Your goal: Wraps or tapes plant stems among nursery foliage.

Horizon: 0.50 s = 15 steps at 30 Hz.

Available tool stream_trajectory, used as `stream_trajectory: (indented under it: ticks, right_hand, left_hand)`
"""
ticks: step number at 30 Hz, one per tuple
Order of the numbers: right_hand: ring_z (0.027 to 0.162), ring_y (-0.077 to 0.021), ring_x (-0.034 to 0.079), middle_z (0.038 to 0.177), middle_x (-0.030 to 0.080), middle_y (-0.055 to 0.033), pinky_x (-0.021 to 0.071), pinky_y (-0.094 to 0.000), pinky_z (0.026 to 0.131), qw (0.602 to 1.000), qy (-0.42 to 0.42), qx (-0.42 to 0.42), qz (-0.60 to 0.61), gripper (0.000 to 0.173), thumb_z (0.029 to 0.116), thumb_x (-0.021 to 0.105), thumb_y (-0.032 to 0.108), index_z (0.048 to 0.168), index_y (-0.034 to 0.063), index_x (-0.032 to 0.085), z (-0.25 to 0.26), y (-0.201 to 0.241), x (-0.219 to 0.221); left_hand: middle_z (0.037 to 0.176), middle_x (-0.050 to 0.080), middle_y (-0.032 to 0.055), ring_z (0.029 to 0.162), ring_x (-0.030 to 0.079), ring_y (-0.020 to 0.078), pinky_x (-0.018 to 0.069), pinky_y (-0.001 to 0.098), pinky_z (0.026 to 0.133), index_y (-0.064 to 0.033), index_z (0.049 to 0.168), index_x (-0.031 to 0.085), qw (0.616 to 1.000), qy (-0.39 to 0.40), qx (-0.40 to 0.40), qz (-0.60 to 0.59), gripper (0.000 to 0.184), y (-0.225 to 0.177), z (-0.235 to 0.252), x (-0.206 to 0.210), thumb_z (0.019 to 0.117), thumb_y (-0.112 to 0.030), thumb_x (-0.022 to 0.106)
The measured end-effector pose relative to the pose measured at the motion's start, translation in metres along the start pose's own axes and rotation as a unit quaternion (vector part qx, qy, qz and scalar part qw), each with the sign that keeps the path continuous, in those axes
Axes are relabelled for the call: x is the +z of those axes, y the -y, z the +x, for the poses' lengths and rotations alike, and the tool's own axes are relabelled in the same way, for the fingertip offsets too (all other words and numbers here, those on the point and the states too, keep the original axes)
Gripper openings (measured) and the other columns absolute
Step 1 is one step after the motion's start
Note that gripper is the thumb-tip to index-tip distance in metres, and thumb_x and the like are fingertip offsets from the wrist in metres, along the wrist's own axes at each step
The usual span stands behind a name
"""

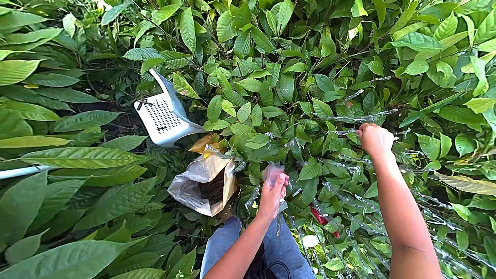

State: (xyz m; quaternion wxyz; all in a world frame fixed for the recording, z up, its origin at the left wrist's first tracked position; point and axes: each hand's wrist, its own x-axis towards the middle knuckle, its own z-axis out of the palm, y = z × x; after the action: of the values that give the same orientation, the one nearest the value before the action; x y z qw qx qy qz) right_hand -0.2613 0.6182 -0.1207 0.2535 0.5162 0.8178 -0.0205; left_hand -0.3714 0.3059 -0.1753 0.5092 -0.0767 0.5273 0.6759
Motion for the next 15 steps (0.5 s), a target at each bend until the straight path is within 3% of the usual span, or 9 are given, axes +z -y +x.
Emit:
stream_trajectory:
  ticks: [4, 10, 13, 15]
  right_hand:
    - [0.11, -0.0527, 0.065, 0.115, 0.068, -0.0328, 0.0497, -0.0695, 0.082, 0.99, 0.111, 0.034, -0.082, 0.042, 0.1057, 0.056, 0.032, 0.108, -0.0077, 0.069, 0.026, 0.03, 0.009]
    - [0.118, -0.0466, 0.064, 0.123, 0.067, -0.028, 0.048, -0.0663, 0.091, 0.977, 0.165, 0.031, -0.13, 0.025, 0.1011, 0.05, 0.005, 0.113, -0.0071, 0.068, 0.044, 0.063, 0.043]
    - [0.128, -0.0482, 0.055, 0.132, 0.061, -0.0311, 0.0432, -0.0644, 0.099, 0.982, 0.126, 0.004, -0.139, 0.028, 0.0999, 0.049, 0.0, 0.121, -0.0121, 0.065, 0.06, 0.068, 0.078]
    - [0.123, -0.0483, 0.059, 0.135, 0.057, -0.0321, 0.0499, -0.0618, 0.093, 0.981, 0.131, -0.009, -0.145, 0.03, 0.1, 0.047, -0.002, 0.123, -0.0136, 0.062, 0.066, 0.075, 0.095]
  left_hand:
    - [0.074, 0.061, -0.0043, 0.051, 0.047, -0.002, 0.0425, 0.0116, 0.05, -0.0008, 0.098, 0.063, 1.0, 0.029, 0.009, 0.008, 0.029, 0.0, -0.003, 0.002, 0.1086, -0.008, 0.037]
    - [0.074, 0.061, -0.0045, 0.052, 0.047, -0.0021, 0.0429, 0.0118, 0.051, -0.0012, 0.099, 0.063, 0.999, 0.028, 0.013, 0.016, 0.028, -0.002, -0.001, 0.0, 0.1085, -0.009, 0.038]
    - [0.076, 0.062, -0.0064, 0.054, 0.048, -0.0022, 0.0433, 0.0123, 0.052, -0.0034, 0.103, 0.062, 0.998, 0.049, 0.019, 0.028, 0.044, 0.001, 0.002, -0.006, 0.1118, -0.02, 0.022]
    - [0.078, 0.063, -0.0048, 0.055, 0.051, -0.0006, 0.0453, 0.0139, 0.053, -0.0033, 0.106, 0.061, 0.998, 0.055, 0.011, 0.034, 0.052, 0.002, 0.003, -0.007, 0.1116, -0.024, 0.014]
